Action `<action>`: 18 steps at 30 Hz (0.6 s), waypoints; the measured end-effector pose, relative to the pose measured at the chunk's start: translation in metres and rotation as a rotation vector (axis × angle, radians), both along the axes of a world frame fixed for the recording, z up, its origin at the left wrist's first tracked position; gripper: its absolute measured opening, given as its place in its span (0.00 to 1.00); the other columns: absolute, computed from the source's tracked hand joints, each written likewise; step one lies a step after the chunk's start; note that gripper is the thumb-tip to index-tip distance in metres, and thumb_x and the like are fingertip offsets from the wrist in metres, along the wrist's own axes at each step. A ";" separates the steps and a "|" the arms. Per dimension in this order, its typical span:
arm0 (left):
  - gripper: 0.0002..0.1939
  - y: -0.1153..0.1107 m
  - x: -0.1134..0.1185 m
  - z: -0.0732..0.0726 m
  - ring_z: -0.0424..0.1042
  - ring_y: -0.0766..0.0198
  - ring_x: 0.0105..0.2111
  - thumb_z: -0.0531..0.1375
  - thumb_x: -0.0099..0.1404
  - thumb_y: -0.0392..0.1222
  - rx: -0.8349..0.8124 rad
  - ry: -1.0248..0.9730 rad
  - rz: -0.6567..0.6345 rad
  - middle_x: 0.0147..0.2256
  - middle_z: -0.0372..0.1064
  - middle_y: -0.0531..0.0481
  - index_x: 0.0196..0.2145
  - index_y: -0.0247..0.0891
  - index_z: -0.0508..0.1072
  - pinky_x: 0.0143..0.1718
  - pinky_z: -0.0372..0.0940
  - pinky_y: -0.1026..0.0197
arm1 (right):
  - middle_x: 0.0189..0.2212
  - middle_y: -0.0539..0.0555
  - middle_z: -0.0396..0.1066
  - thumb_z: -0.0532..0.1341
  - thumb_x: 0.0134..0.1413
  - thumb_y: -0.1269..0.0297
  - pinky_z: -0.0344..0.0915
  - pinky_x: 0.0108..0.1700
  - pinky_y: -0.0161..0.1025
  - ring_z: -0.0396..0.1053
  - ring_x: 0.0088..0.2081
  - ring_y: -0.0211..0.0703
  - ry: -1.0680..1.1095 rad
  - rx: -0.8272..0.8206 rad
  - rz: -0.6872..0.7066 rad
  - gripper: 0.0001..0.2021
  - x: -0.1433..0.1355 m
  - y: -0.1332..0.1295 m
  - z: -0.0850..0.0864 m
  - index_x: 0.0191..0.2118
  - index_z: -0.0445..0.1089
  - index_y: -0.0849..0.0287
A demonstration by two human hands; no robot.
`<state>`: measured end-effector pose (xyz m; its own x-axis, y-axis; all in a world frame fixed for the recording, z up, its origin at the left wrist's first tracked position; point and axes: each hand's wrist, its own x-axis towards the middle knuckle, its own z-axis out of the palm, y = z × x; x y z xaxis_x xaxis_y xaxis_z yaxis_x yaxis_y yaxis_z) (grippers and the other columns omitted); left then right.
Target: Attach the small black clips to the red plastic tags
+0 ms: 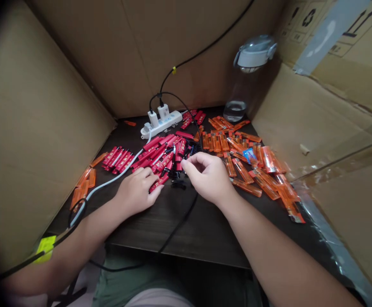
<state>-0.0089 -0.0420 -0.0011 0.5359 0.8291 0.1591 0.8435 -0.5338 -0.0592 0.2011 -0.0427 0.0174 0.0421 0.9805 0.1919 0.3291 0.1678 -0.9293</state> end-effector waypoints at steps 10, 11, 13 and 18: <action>0.11 -0.008 0.010 0.007 0.70 0.52 0.38 0.56 0.60 0.43 -0.088 0.120 0.108 0.34 0.71 0.43 0.34 0.34 0.75 0.34 0.67 0.54 | 0.21 0.51 0.65 0.61 0.53 0.61 0.57 0.27 0.36 0.61 0.23 0.37 -0.239 0.145 0.019 0.11 -0.001 -0.005 -0.001 0.23 0.69 0.60; 0.11 -0.009 0.009 0.007 0.71 0.52 0.38 0.56 0.59 0.43 -0.099 0.110 0.112 0.34 0.71 0.43 0.33 0.34 0.74 0.35 0.67 0.55 | 0.21 0.51 0.66 0.61 0.53 0.62 0.57 0.28 0.36 0.61 0.24 0.37 -0.257 0.161 0.023 0.11 -0.001 -0.005 -0.002 0.23 0.69 0.60; 0.09 -0.013 0.005 0.006 0.71 0.54 0.37 0.56 0.59 0.43 -0.119 0.081 0.117 0.34 0.71 0.44 0.32 0.35 0.73 0.35 0.66 0.55 | 0.22 0.51 0.66 0.60 0.53 0.63 0.58 0.28 0.35 0.62 0.24 0.37 -0.290 0.184 0.029 0.10 -0.001 -0.005 -0.003 0.24 0.69 0.60; 0.05 -0.023 -0.009 -0.001 0.70 0.57 0.34 0.57 0.59 0.41 -0.148 -0.064 0.105 0.31 0.70 0.48 0.29 0.37 0.69 0.36 0.64 0.57 | 0.22 0.51 0.66 0.60 0.54 0.65 0.57 0.28 0.35 0.62 0.24 0.36 -0.428 0.260 0.078 0.10 0.000 -0.003 -0.008 0.25 0.70 0.62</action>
<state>-0.0174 -0.0646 -0.0022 0.4383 0.8966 0.0623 0.8944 -0.4420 0.0686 0.2015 -0.0454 0.0096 -0.1654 0.8951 0.4140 0.6482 0.4151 -0.6384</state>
